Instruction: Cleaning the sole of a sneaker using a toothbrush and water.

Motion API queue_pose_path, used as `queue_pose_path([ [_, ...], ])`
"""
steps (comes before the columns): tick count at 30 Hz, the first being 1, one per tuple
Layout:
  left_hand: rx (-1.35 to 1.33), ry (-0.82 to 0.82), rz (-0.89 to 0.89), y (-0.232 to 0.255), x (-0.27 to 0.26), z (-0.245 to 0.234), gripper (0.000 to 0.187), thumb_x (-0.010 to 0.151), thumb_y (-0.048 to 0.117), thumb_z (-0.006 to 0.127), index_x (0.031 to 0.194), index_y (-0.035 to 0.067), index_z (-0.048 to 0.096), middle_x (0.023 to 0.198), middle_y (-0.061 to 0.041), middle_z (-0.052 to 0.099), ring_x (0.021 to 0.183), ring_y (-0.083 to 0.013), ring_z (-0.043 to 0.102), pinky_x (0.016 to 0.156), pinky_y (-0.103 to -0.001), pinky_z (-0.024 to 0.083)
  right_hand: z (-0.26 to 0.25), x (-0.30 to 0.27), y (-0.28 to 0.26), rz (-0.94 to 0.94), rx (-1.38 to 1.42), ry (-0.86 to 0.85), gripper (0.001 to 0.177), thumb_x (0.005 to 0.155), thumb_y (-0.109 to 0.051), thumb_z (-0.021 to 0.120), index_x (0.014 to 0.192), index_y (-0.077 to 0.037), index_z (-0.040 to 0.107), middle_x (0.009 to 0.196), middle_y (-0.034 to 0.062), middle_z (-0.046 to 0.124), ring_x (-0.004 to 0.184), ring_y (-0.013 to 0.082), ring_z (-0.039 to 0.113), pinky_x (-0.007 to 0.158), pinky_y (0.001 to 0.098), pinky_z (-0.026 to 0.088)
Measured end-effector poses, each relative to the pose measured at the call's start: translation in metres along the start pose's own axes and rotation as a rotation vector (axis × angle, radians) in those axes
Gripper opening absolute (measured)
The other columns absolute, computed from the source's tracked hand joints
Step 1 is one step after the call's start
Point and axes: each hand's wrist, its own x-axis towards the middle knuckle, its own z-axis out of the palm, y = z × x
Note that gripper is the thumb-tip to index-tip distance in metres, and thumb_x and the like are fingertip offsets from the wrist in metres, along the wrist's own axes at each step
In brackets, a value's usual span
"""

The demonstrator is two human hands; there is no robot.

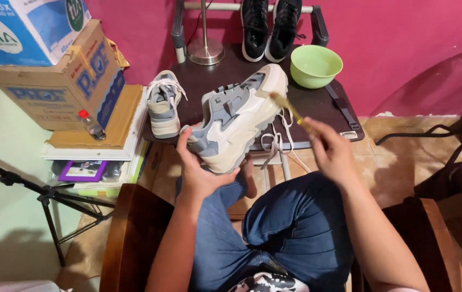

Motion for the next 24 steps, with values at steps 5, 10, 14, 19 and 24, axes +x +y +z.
queue_pose_path([
  [5,-0.006,0.031,-0.073,-0.028,0.003,0.004,0.14,0.04,0.017,0.102,0.152,0.005,0.019,0.143,-0.029,0.045,0.135,-0.039,0.046,0.116,-0.053,0.031,0.017,0.014,0.001,-0.063,0.066,-0.057,0.043,0.093,0.004,0.064,0.13,-0.013,0.072,0.1,0.0163,0.077,0.094,0.0384,0.073,0.083,0.0477,0.056],
  [10,-0.134,0.034,-0.164,-0.062,0.012,0.014,0.138,0.041,0.011,0.1,0.152,0.005,0.019,0.14,-0.026,0.048,0.133,-0.0381,0.047,0.117,-0.053,0.03,0.042,0.008,0.034,0.012,-0.008,-0.1,0.043,0.092,0.003,0.065,0.132,-0.011,0.071,0.1,0.0165,0.077,0.097,0.0386,0.072,0.085,0.0491,0.056],
  [14,-0.231,0.059,-0.202,-0.098,0.016,0.029,0.139,0.04,0.012,0.099,0.154,0.008,0.018,0.139,-0.024,0.047,0.132,-0.0341,0.046,0.117,-0.051,0.029,0.06,-0.007,0.001,0.06,0.001,-0.213,0.036,0.09,-0.005,0.069,0.124,-0.016,0.076,0.098,0.0151,0.079,0.093,0.0382,0.075,0.083,0.049,0.058],
  [19,-0.313,0.099,-0.19,-0.109,0.037,0.04,0.138,0.042,0.014,0.1,0.153,0.005,0.018,0.137,-0.022,0.048,0.131,-0.0306,0.047,0.118,-0.049,0.03,0.067,-0.038,0.013,0.27,0.077,-0.034,0.038,0.097,-0.006,0.061,0.132,-0.015,0.072,0.061,0.0061,0.064,0.057,0.0155,0.057,0.062,0.0311,0.052],
  [24,-0.398,0.01,-0.275,-0.079,0.065,0.021,0.119,0.063,0.008,0.092,0.153,0.012,0.014,0.149,-0.022,0.038,0.137,-0.028,0.045,0.119,-0.037,0.034,0.041,-0.063,0.033,0.478,0.034,-0.06,0.034,0.101,-0.017,0.057,0.132,-0.007,0.066,0.098,0.0023,0.064,0.083,0.009,0.052,0.077,0.0234,0.042],
])
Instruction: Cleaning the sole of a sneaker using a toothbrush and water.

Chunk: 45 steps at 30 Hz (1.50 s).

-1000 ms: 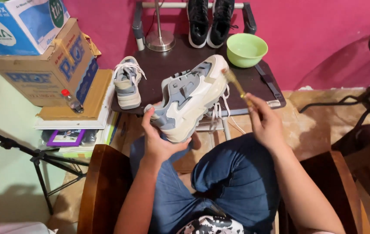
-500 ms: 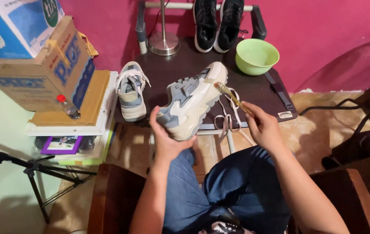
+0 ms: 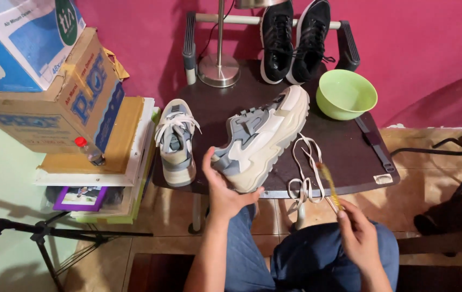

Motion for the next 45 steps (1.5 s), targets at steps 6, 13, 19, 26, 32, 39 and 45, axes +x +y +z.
queue_pose_path([
  [6,-0.007,0.083,-0.066,0.004,0.001,-0.001,0.119,0.061,0.007,0.09,0.152,0.015,0.015,0.148,-0.023,0.036,0.133,-0.0264,0.048,0.115,-0.037,0.038,-0.012,0.007,0.027,0.109,0.018,0.037,0.032,0.103,-0.02,0.057,0.128,-0.003,0.067,0.117,0.0083,0.072,0.103,0.0138,0.063,0.091,0.0272,0.049],
  [13,0.129,0.103,-0.063,0.006,-0.024,0.01,0.126,0.057,0.001,0.091,0.154,0.012,0.01,0.151,-0.026,0.036,0.136,-0.0277,0.047,0.118,-0.037,0.036,-0.02,0.013,0.028,0.007,0.206,-0.163,0.036,0.102,-0.021,0.054,0.132,-0.001,0.06,0.079,0.006,0.064,0.069,0.0135,0.058,0.067,0.0279,0.052],
  [19,0.108,0.187,-0.13,0.021,-0.074,0.035,0.13,0.05,-0.006,0.09,0.153,0.015,0.014,0.149,-0.019,0.037,0.133,-0.0235,0.047,0.116,-0.032,0.034,-0.041,0.04,0.009,-0.068,0.226,-0.27,0.028,0.107,-0.021,0.051,0.127,-0.003,0.059,0.087,0.0059,0.064,0.077,0.0125,0.058,0.069,0.0266,0.05],
  [26,0.173,0.245,-0.041,0.005,-0.135,0.039,0.152,0.035,0.002,0.1,0.157,0.009,0.009,0.149,-0.028,0.031,0.141,-0.0405,0.039,0.116,-0.051,0.036,-0.029,0.046,-0.018,-0.289,0.306,-0.172,0.037,0.102,-0.001,0.057,0.138,-0.004,0.061,0.071,0.0091,0.061,0.065,0.0151,0.055,0.064,0.0305,0.05],
  [32,0.142,0.311,-0.028,0.034,-0.151,0.035,0.148,0.037,0.004,0.101,0.156,0.009,0.012,0.151,-0.022,0.03,0.141,-0.0357,0.041,0.115,-0.049,0.039,-0.031,0.033,-0.033,-0.462,0.23,-0.329,0.023,0.091,-0.002,0.07,0.111,-0.008,0.079,0.063,0.0047,0.066,0.055,0.0115,0.057,0.052,0.0295,0.049],
  [39,0.052,0.287,-0.021,0.025,-0.171,0.027,0.131,0.054,0.026,0.096,0.158,0.01,0.019,0.149,-0.019,0.039,0.139,-0.028,0.04,0.12,-0.049,0.032,-0.025,0.012,-0.045,-0.585,0.209,-0.279,0.023,0.088,-0.004,0.072,0.111,-0.006,0.078,0.087,0.014,0.077,0.074,0.0291,0.073,0.068,0.0405,0.058],
  [45,-0.212,0.304,-0.096,0.026,-0.186,0.019,0.117,0.066,0.024,0.089,0.161,0.014,0.021,0.15,-0.012,0.038,0.137,-0.0228,0.039,0.118,-0.048,0.034,-0.024,-0.007,-0.066,-0.604,0.172,-0.216,0.025,0.093,-0.003,0.066,0.115,-0.007,0.077,0.089,0.0117,0.076,0.078,0.029,0.074,0.073,0.0412,0.057],
])
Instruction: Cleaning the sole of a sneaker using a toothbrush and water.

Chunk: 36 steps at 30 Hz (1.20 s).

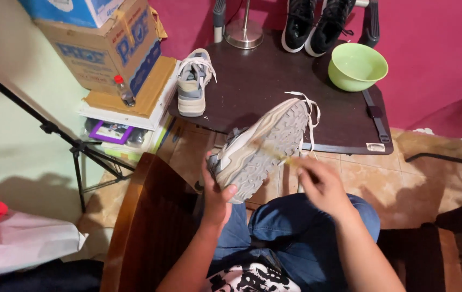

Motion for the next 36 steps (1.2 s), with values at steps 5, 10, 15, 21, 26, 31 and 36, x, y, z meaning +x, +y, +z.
queue_pose_path([
  [5,-0.144,-0.05,-0.053,0.005,0.009,-0.009,0.113,0.071,0.023,0.087,0.161,0.018,0.019,0.152,-0.011,0.038,0.137,-0.0246,0.042,0.117,-0.05,0.038,-0.013,0.015,-0.01,-0.03,-0.193,0.086,0.023,0.096,-0.003,0.067,0.118,-0.002,0.074,0.088,0.0203,0.072,0.084,0.0399,0.072,0.072,0.0456,0.056],
  [10,-0.201,-0.09,-0.049,0.018,0.013,0.003,0.12,0.069,0.036,0.091,0.161,0.019,0.017,0.157,-0.011,0.036,0.14,-0.0237,0.041,0.117,-0.051,0.038,-0.01,0.016,-0.014,-0.012,-0.097,0.071,0.029,0.089,-0.003,0.069,0.116,-0.011,0.078,0.076,0.0088,0.074,0.064,0.0296,0.071,0.063,0.0369,0.056],
  [15,0.105,-0.089,0.076,0.026,0.01,0.004,0.13,0.06,0.037,0.094,0.161,0.016,0.014,0.153,-0.011,0.035,0.14,-0.02,0.038,0.122,-0.044,0.028,-0.005,0.009,-0.001,0.021,-0.055,0.116,0.031,0.099,-0.004,0.058,0.128,-0.005,0.068,0.072,0.0114,0.065,0.056,0.0208,0.059,0.053,0.0348,0.048],
  [21,0.415,-0.101,0.239,0.036,0.001,-0.002,0.147,0.043,0.032,0.101,0.158,0.01,0.012,0.15,-0.021,0.036,0.139,-0.0306,0.042,0.122,-0.049,0.024,-0.009,-0.001,0.006,0.01,-0.026,0.09,0.03,0.096,-0.001,0.059,0.123,-0.005,0.07,0.069,0.0093,0.065,0.052,0.0215,0.059,0.051,0.0341,0.048],
  [26,0.55,-0.048,0.355,0.021,0.005,-0.022,0.151,0.031,0.013,0.101,0.153,0.003,0.012,0.127,-0.018,0.048,0.117,-0.0312,0.056,0.112,-0.05,0.036,-0.019,0.009,-0.004,-0.018,-0.078,0.018,0.025,0.089,-0.007,0.069,0.111,-0.011,0.079,0.084,0.0103,0.078,0.071,0.0323,0.075,0.062,0.0385,0.057],
  [31,0.659,-0.072,0.483,0.004,0.015,-0.051,0.15,0.031,0.015,0.103,0.149,0.001,0.011,0.131,-0.026,0.043,0.122,-0.0392,0.053,0.107,-0.055,0.036,-0.015,0.013,-0.044,0.071,-0.19,-0.039,0.018,0.088,-0.005,0.07,0.102,-0.012,0.078,0.08,0.0136,0.074,0.07,0.0378,0.072,0.064,0.0466,0.057],
  [36,0.671,-0.058,0.608,-0.011,0.015,-0.056,0.149,0.029,0.019,0.103,0.147,-0.003,0.015,0.128,-0.024,0.04,0.122,-0.0365,0.051,0.11,-0.046,0.034,0.002,0.012,-0.036,0.15,-0.143,0.047,0.028,0.093,-0.003,0.064,0.117,-0.01,0.076,0.075,0.0126,0.071,0.066,0.031,0.069,0.062,0.041,0.054],
])
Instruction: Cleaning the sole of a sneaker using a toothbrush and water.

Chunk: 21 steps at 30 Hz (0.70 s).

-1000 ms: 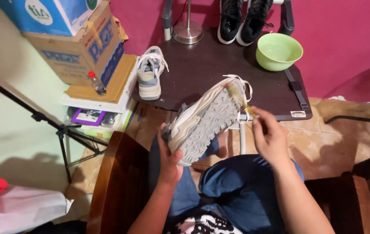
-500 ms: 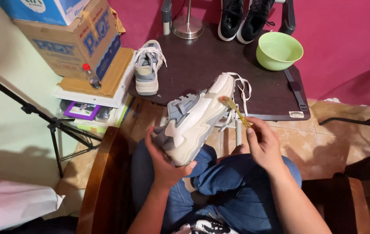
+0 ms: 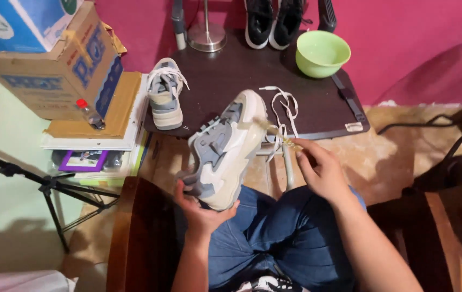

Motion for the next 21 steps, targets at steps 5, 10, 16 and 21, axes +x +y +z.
queue_pose_path([
  [5,0.002,0.016,0.113,0.005,0.002,0.007,0.135,0.026,0.017,0.098,0.138,-0.012,0.027,0.128,-0.034,0.049,0.123,-0.0465,0.055,0.109,-0.053,0.039,0.02,-0.008,0.05,0.019,0.071,0.002,0.029,0.094,-0.002,0.064,0.119,-0.009,0.074,0.063,0.0088,0.064,0.054,0.0194,0.059,0.054,0.0346,0.05],
  [10,0.045,-0.006,-0.06,-0.024,-0.039,0.014,0.134,0.027,0.018,0.099,0.143,-0.006,0.037,0.123,-0.028,0.061,0.118,-0.0431,0.062,0.105,-0.052,0.045,0.029,-0.014,0.112,0.106,-0.085,-0.095,0.031,0.098,-0.012,0.064,0.127,-0.017,0.072,0.069,0.0083,0.069,0.067,0.028,0.067,0.065,0.0418,0.053],
  [16,0.047,-0.032,-0.123,-0.039,-0.053,0.025,0.141,0.031,0.016,0.102,0.149,-0.005,0.028,0.137,-0.033,0.049,0.129,-0.045,0.053,0.112,-0.051,0.035,0.032,-0.014,0.115,0.345,-0.159,-0.225,0.033,0.102,-0.026,0.053,0.134,-0.021,0.062,0.073,0.0128,0.071,0.081,0.0398,0.071,0.079,0.0555,0.053],
  [21,-0.092,-0.058,-0.278,-0.044,-0.043,0.013,0.144,0.04,0.013,0.099,0.155,0.001,0.014,0.143,-0.032,0.043,0.135,-0.0438,0.044,0.117,-0.056,0.028,0.052,-0.001,0.124,0.102,-0.125,-0.168,0.033,0.098,-0.022,0.059,0.13,-0.024,0.066,0.074,0.0156,0.069,0.079,0.0396,0.07,0.075,0.0524,0.054],
])
